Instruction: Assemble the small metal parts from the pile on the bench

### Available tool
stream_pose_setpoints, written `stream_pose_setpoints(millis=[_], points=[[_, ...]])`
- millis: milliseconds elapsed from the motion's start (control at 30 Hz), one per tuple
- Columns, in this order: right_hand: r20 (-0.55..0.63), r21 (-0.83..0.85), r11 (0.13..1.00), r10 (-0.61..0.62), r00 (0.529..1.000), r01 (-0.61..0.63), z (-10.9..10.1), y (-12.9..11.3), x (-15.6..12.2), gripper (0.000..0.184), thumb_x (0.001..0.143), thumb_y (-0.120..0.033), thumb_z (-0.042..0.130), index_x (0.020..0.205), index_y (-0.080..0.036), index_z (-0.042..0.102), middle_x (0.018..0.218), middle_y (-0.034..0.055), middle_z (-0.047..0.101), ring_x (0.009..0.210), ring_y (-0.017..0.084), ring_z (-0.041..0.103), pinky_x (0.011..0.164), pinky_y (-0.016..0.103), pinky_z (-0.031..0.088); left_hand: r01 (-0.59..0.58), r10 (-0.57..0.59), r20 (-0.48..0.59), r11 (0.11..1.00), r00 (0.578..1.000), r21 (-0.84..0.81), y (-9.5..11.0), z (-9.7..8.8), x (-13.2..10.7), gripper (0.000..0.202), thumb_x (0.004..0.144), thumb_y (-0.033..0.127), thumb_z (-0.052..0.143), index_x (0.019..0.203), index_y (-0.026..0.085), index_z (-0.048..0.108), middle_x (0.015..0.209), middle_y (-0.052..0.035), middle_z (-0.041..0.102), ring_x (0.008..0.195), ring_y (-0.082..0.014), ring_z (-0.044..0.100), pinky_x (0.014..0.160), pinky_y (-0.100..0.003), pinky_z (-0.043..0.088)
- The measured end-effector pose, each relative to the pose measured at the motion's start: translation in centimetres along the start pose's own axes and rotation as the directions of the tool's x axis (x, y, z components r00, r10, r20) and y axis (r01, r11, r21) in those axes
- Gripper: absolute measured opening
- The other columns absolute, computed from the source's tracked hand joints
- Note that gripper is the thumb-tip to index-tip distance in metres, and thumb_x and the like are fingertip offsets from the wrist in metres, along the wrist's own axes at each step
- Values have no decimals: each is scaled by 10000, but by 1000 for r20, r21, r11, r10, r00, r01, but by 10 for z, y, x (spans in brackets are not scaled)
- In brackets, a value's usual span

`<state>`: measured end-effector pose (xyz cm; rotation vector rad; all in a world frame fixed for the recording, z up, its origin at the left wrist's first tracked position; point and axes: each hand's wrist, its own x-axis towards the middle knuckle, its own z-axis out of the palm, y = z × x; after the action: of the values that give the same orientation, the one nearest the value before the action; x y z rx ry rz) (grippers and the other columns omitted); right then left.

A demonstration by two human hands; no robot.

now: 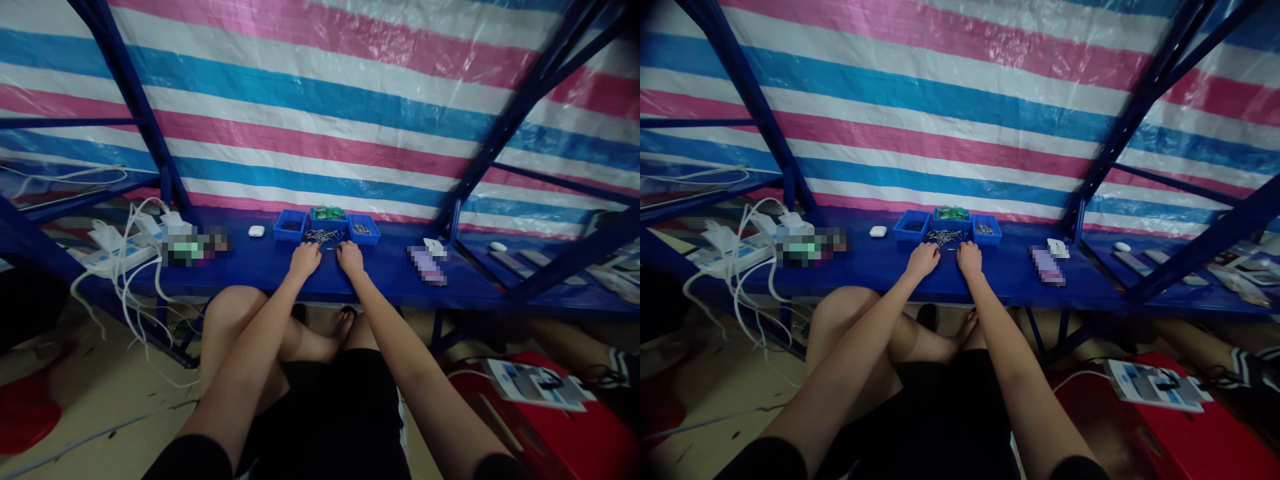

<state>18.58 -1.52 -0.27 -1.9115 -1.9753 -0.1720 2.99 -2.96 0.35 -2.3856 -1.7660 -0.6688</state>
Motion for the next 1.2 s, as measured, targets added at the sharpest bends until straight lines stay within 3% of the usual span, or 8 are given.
stream_pose_setpoints(millis=[267,433,600,1000,1200], points=[[12,4,1000,-22,1000,22,1,0,0,263,908,-243,353,1013,-178,585,1039,114,563,973,223,495,797,314,409,16,-16,-2,1000,1000,-6,1,0,0,267,871,223,377,1047,173,570,994,-86,620,970,-210,525,826,-306,413],[23,82,975,-208,978,205,0,-1,0,248,918,-237,347,1017,-177,567,1027,93,564,953,193,485,837,286,384,8,-9,-19,1000,1000,-22,2,-1,0,324,882,253,376,1166,184,517,1054,-90,604,998,-203,516,855,-307,402],[26,144,940,-315,949,308,-1,-2,0,232,917,-232,359,996,-172,568,979,72,578,919,174,489,839,263,370,-59,61,41,998,997,-36,1,-1,1,272,890,285,378,1031,183,587,992,-84,619,962,-195,523,834,-291,410],[29,193,937,-301,953,290,-1,-1,0,225,908,-236,387,1037,-169,558,975,68,594,915,161,508,812,256,370,-98,99,6,989,995,-112,2,-2,2,235,885,272,402,1022,194,577,988,-71,612,960,-188,529,825,-286,423],[56,139,927,-359,932,349,-5,-3,-3,228,899,-276,411,989,-183,599,939,69,599,889,172,511,780,250,375,-119,113,-39,977,993,-175,4,-7,0,205,875,266,404,995,204,559,999,-62,603,980,-180,531,816,-270,431]])
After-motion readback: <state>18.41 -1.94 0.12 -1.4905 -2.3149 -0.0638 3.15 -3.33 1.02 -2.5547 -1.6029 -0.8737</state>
